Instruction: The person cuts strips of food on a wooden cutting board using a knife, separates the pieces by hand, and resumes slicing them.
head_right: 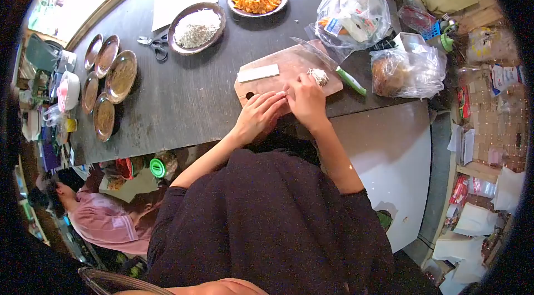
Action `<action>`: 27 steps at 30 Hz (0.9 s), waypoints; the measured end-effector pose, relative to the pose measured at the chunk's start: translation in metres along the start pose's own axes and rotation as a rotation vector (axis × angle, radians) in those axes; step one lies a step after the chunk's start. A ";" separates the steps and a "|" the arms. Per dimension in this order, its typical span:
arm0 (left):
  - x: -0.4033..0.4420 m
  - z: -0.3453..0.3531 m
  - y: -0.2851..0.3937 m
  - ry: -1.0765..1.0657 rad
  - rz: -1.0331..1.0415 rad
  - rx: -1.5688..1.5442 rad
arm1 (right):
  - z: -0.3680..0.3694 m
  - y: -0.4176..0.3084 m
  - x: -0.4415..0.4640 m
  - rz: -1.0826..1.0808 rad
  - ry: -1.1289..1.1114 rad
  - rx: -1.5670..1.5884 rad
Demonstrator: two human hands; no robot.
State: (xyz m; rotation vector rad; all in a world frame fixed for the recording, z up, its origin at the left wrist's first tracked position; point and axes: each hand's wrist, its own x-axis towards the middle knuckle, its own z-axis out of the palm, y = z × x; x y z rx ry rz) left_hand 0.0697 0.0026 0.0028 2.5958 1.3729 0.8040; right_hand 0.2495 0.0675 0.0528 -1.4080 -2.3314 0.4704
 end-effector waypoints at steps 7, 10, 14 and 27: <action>0.004 0.000 0.002 0.013 -0.031 -0.065 | 0.012 0.005 -0.034 -0.109 0.209 -0.112; 0.006 0.002 0.008 -0.031 -0.030 0.020 | -0.004 0.022 -0.030 -0.097 0.244 -0.071; 0.007 0.006 0.014 -0.089 -0.078 0.119 | -0.027 0.066 -0.015 0.011 0.428 -0.120; 0.013 0.005 0.014 0.033 -0.112 -0.013 | -0.030 0.102 -0.015 0.082 0.358 -0.097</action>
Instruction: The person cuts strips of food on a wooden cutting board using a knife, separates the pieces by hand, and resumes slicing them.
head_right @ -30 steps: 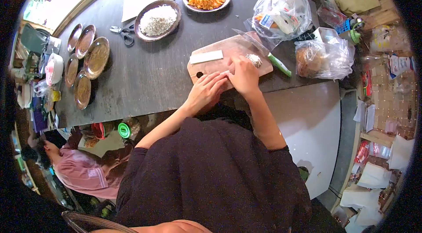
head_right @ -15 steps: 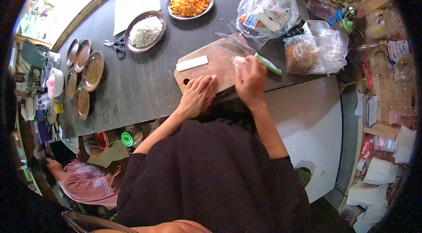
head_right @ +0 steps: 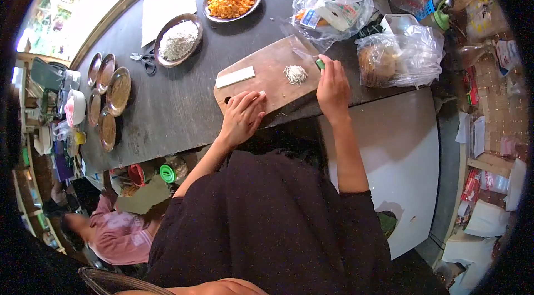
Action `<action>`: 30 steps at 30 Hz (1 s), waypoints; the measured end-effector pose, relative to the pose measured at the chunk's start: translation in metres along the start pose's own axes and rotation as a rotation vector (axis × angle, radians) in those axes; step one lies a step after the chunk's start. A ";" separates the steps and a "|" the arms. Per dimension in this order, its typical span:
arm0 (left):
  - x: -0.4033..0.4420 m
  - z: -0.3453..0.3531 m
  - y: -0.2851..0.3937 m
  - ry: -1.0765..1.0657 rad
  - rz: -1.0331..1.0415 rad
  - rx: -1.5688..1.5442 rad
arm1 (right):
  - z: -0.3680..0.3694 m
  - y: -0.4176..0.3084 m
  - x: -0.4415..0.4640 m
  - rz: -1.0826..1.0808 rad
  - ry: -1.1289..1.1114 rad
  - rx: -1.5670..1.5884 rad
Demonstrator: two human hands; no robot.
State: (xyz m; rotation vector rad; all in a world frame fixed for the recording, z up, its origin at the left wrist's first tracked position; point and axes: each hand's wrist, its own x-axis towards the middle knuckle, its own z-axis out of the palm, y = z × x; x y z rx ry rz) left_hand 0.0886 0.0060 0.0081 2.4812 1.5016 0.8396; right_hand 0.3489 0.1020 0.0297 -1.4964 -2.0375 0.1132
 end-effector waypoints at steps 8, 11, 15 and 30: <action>0.002 0.001 0.001 0.022 -0.025 -0.040 | -0.013 -0.063 -0.057 0.019 -0.341 0.565; 0.001 0.003 -0.002 0.071 0.002 -0.006 | -0.006 -0.067 -0.069 0.046 -0.397 0.556; 0.000 0.005 -0.002 0.105 -0.005 -0.020 | -0.009 -0.078 -0.073 0.103 -0.420 0.459; 0.002 0.007 -0.002 0.185 0.006 -0.032 | -0.009 -0.100 -0.079 0.094 -0.421 0.322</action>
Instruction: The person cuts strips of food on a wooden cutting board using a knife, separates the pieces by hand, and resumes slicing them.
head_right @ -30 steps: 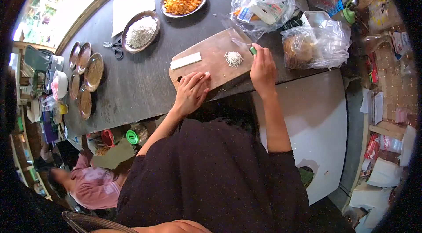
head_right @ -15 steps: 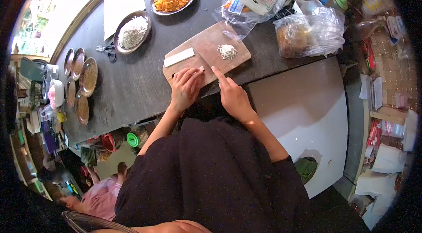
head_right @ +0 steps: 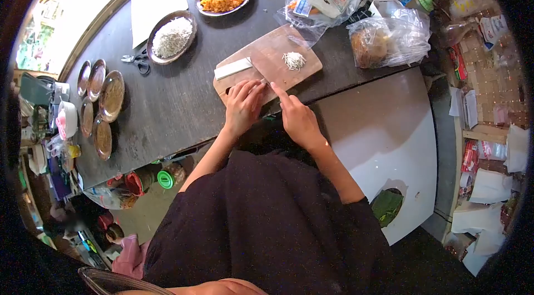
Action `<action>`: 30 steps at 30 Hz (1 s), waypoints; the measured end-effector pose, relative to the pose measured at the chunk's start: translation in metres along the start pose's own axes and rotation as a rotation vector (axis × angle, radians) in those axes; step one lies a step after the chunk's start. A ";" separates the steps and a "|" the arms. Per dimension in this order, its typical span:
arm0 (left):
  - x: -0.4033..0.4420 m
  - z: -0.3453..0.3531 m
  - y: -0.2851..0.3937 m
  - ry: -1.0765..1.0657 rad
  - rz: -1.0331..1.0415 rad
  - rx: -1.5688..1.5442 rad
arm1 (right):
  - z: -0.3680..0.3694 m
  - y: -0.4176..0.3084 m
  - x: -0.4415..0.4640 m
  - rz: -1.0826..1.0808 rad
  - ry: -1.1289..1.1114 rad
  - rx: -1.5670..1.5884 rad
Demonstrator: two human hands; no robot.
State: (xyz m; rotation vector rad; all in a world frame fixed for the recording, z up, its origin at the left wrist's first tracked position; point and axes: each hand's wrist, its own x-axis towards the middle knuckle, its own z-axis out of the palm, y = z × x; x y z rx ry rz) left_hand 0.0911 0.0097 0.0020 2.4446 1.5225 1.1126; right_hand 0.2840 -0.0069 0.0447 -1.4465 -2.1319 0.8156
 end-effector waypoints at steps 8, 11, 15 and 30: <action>-0.003 0.003 -0.002 0.008 -0.004 -0.031 | -0.001 0.001 -0.004 -0.002 0.143 0.032; 0.002 0.005 -0.001 0.041 -0.025 -0.066 | -0.006 0.004 -0.008 0.027 0.110 0.034; 0.013 0.003 0.008 0.060 -0.234 -0.123 | -0.014 0.007 -0.015 -0.001 0.081 0.060; 0.016 0.015 0.006 0.151 -0.264 -0.011 | -0.022 -0.001 -0.028 0.082 -0.078 0.017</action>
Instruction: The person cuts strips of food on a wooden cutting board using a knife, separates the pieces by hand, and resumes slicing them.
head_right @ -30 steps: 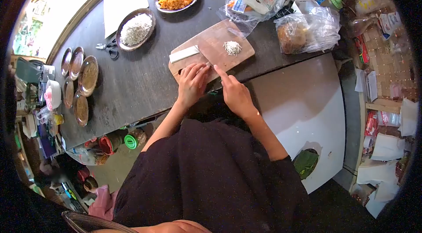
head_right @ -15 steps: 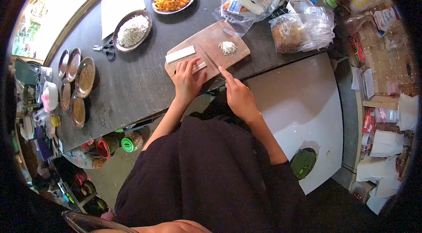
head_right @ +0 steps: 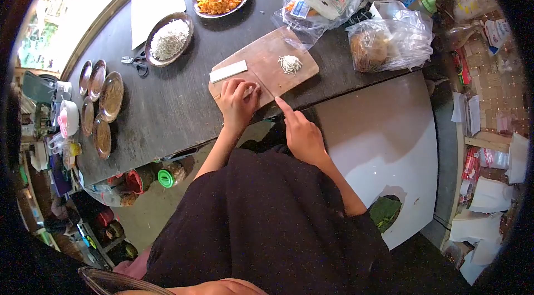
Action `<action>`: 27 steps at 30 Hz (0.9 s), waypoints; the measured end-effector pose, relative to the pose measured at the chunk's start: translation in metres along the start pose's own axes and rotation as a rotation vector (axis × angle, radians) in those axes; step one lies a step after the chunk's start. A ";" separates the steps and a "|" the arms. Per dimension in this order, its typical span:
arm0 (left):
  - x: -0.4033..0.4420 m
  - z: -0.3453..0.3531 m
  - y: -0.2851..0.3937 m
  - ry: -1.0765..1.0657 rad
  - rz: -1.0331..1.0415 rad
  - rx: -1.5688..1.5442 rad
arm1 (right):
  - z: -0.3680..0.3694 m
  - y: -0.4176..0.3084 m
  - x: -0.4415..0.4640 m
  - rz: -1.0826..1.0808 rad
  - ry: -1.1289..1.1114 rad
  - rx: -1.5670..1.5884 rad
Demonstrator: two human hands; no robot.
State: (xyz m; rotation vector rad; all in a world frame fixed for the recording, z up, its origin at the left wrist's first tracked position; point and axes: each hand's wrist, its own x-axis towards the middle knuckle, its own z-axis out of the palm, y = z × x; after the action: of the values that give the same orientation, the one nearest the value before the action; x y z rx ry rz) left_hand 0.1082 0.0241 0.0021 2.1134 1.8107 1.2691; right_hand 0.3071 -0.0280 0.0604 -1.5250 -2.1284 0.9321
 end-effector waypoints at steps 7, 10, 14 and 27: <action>0.001 -0.002 0.005 0.017 -0.010 0.004 | -0.016 0.011 0.011 -0.087 0.151 0.114; 0.001 -0.003 0.007 0.000 -0.024 0.011 | -0.017 0.014 0.015 -0.126 0.183 0.151; 0.000 -0.003 0.014 -0.003 -0.002 0.034 | -0.016 0.019 0.016 -0.138 0.164 0.179; -0.010 0.007 0.028 0.007 0.006 -0.013 | 0.001 0.027 0.008 -0.096 0.068 0.140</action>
State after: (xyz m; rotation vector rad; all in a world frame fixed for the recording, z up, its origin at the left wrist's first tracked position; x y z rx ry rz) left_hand 0.1344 0.0106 0.0078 2.1118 1.7955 1.2877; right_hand 0.3222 -0.0156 0.0406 -1.3552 -2.0242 0.9598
